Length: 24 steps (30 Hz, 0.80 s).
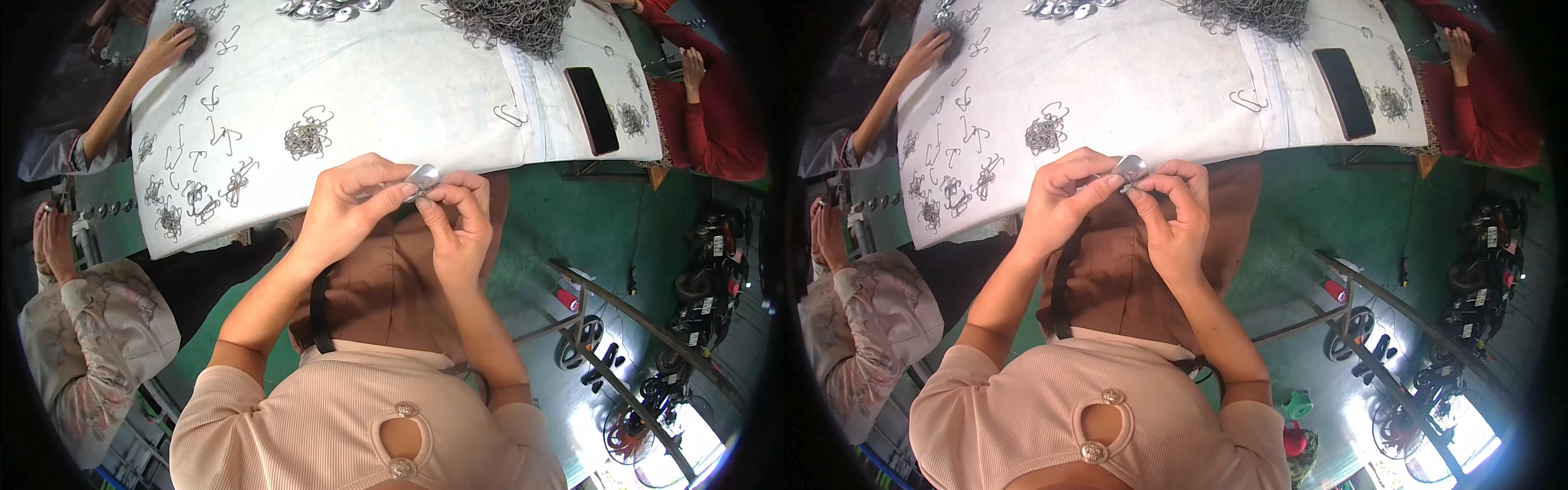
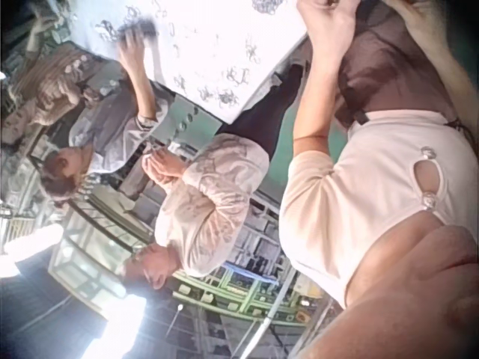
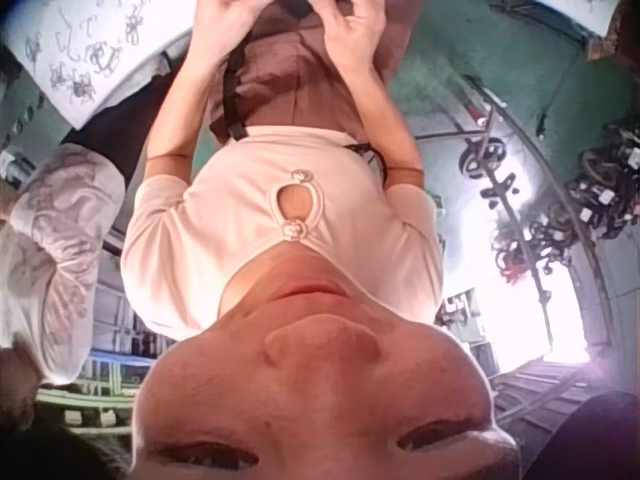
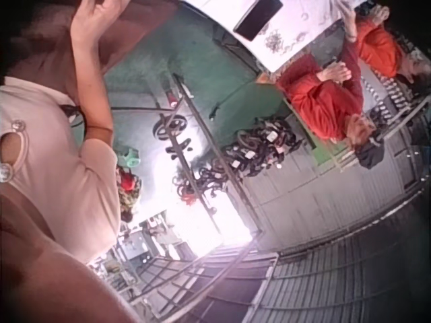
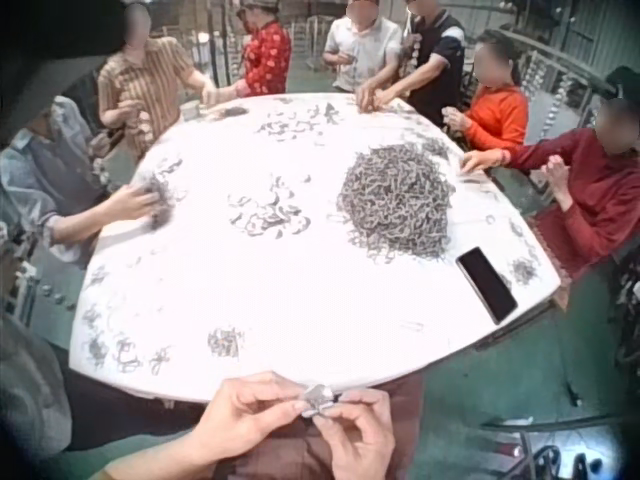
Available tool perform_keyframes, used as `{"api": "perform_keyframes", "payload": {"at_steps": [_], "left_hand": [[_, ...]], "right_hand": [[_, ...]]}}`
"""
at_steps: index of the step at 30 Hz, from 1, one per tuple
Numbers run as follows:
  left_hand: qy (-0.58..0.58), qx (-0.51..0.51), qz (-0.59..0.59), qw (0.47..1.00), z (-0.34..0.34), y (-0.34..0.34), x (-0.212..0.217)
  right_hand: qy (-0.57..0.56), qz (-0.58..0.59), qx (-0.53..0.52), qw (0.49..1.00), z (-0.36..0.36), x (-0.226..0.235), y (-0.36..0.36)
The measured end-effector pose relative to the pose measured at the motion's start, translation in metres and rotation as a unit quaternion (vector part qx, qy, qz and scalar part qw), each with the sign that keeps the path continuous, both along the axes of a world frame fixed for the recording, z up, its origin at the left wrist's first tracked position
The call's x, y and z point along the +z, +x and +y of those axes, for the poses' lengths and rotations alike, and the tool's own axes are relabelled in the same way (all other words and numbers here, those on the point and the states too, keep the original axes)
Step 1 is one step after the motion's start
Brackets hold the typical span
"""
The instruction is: The person repeatedly picks up small metal hooks and round metal discs from a table, then fastens them together by hand. The assembled units are placed onto a vertical metal rack. Other people at the table perform similar assembly work.
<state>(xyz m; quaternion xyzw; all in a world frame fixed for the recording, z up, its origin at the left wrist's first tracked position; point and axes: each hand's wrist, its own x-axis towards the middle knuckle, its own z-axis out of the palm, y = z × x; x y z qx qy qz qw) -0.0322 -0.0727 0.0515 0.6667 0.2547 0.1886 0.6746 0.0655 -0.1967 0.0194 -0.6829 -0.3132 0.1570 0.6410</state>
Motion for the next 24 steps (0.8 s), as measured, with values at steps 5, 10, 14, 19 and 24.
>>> {"api": "perform_keyframes", "payload": {"at_steps": [5, 10, 14, 19, 24], "left_hand": [[0.119, 0.008, -0.029, 0.992, -0.002, 0.002, -0.005], [0.143, 0.008, -0.092, 0.985, 0.004, 0.000, -0.034], [0.135, -0.048, -0.146, 0.979, 0.015, 0.009, -0.061], [0.067, -0.078, -0.144, 0.984, 0.018, 0.017, -0.073], [0.049, -0.088, -0.145, 0.984, 0.026, 0.012, -0.080]], "right_hand": [[-0.055, -0.053, 0.008, 0.997, -0.001, -0.001, 0.005], [-0.091, -0.081, 0.015, 0.992, -0.003, 0.002, 0.049], [-0.161, -0.259, 0.014, 0.952, 0.055, -0.002, 0.135], [-0.366, -0.379, -0.036, 0.849, 0.125, -0.042, 0.211], [-0.350, -0.391, 0.048, 0.850, 0.167, -0.017, 0.185]]}}
